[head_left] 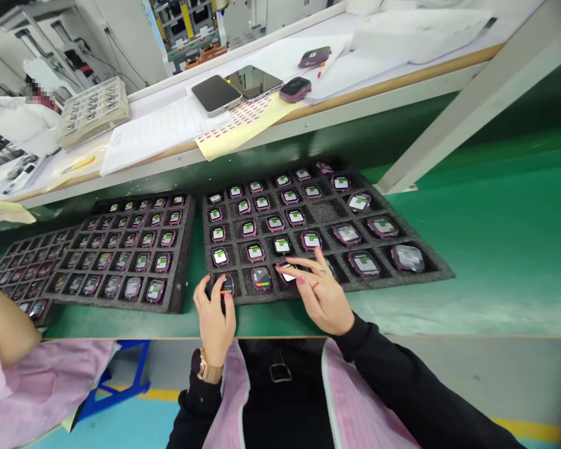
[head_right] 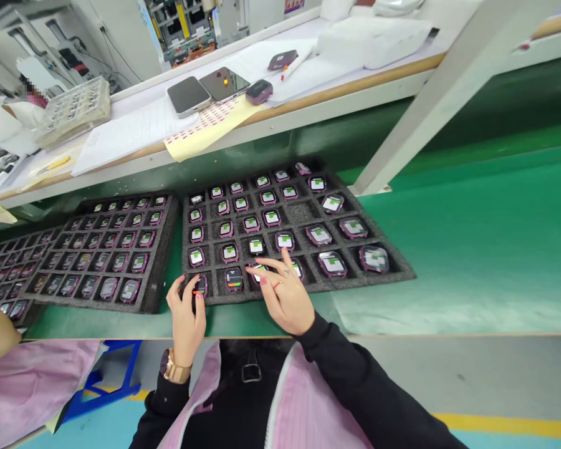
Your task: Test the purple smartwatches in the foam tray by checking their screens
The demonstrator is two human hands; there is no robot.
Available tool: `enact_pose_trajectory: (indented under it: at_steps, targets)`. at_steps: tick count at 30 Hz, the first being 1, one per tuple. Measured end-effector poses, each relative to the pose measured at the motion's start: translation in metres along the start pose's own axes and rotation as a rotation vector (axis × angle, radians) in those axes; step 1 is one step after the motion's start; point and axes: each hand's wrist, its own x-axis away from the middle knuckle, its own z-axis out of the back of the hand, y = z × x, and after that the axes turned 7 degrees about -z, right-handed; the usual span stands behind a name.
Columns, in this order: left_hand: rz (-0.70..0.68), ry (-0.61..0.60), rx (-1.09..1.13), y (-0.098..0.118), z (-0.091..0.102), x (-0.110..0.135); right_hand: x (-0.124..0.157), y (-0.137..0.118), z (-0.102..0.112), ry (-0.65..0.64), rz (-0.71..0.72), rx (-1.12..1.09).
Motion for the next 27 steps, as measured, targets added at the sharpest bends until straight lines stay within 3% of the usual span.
enact_pose_trajectory:
  at_steps: [5, 13, 20, 27]
  targets:
    - [0.001, 0.000, 0.014, 0.000, 0.000, -0.001, 0.001, 0.011, 0.012, 0.055, -0.040, 0.097]
    - [0.004, 0.005, 0.025, -0.002, -0.001, -0.001, -0.004, 0.016, 0.007, -0.031, -0.040, 0.210]
    - [0.014, 0.009, 0.022, -0.001, -0.001, -0.001, 0.001, 0.012, 0.010, 0.056, -0.023, 0.102]
    - [0.015, 0.009, 0.025, 0.000, 0.000, -0.001, 0.008, 0.011, 0.010, -0.001, 0.106, 0.021]
